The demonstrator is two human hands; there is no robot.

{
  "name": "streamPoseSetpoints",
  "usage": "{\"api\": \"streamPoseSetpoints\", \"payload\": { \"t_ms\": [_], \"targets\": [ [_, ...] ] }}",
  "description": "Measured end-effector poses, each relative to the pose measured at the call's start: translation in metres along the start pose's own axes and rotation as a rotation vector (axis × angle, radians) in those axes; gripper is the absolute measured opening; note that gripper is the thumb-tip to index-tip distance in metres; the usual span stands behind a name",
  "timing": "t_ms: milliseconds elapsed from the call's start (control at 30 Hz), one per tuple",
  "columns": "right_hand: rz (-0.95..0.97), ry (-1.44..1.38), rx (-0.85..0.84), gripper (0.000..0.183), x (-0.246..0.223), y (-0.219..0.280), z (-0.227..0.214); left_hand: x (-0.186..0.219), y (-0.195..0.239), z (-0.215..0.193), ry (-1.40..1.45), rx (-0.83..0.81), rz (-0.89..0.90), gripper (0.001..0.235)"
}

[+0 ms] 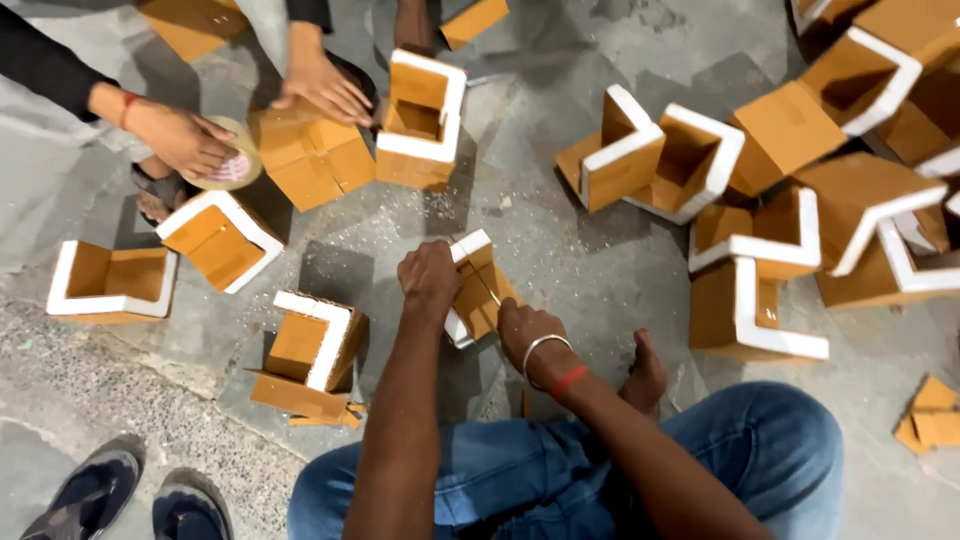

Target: The person cuts and assembles cardboard and foam corner protectors for packaging.

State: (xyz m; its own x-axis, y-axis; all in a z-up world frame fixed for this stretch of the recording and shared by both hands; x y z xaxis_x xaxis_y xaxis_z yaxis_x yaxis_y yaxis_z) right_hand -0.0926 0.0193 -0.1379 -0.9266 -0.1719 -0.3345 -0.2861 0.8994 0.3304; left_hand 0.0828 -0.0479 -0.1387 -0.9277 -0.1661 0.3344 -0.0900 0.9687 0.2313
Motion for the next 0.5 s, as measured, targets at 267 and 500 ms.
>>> {"api": "streamPoseSetpoints", "payload": {
  "t_ms": [267,500],
  "targets": [
    [-0.072,-0.005,0.067,0.022,0.002,-0.061,0.034,-0.012,-0.013,0.017,-0.053,0.031,0.110,0.030],
    [0.042,-0.040,-0.093,0.025,0.007,-0.008,0.013,0.003,0.006,-0.004,-0.032,0.004,0.047,0.038]
  ]
}}
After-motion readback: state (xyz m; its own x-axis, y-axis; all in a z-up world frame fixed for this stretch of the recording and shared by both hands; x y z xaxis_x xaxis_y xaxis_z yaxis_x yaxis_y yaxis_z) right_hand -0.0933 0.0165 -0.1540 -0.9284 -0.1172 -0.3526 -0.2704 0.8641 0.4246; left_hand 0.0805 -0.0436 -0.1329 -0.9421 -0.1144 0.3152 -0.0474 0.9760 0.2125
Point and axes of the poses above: each hand's wrist, its own y-axis away from the middle knuckle, its own z-axis out of the palm, x = y × z, the point moved 1 cm from there along -y, towards the middle knuckle, and after that the axes turned 5 degrees about z, right-handed, at the moved point
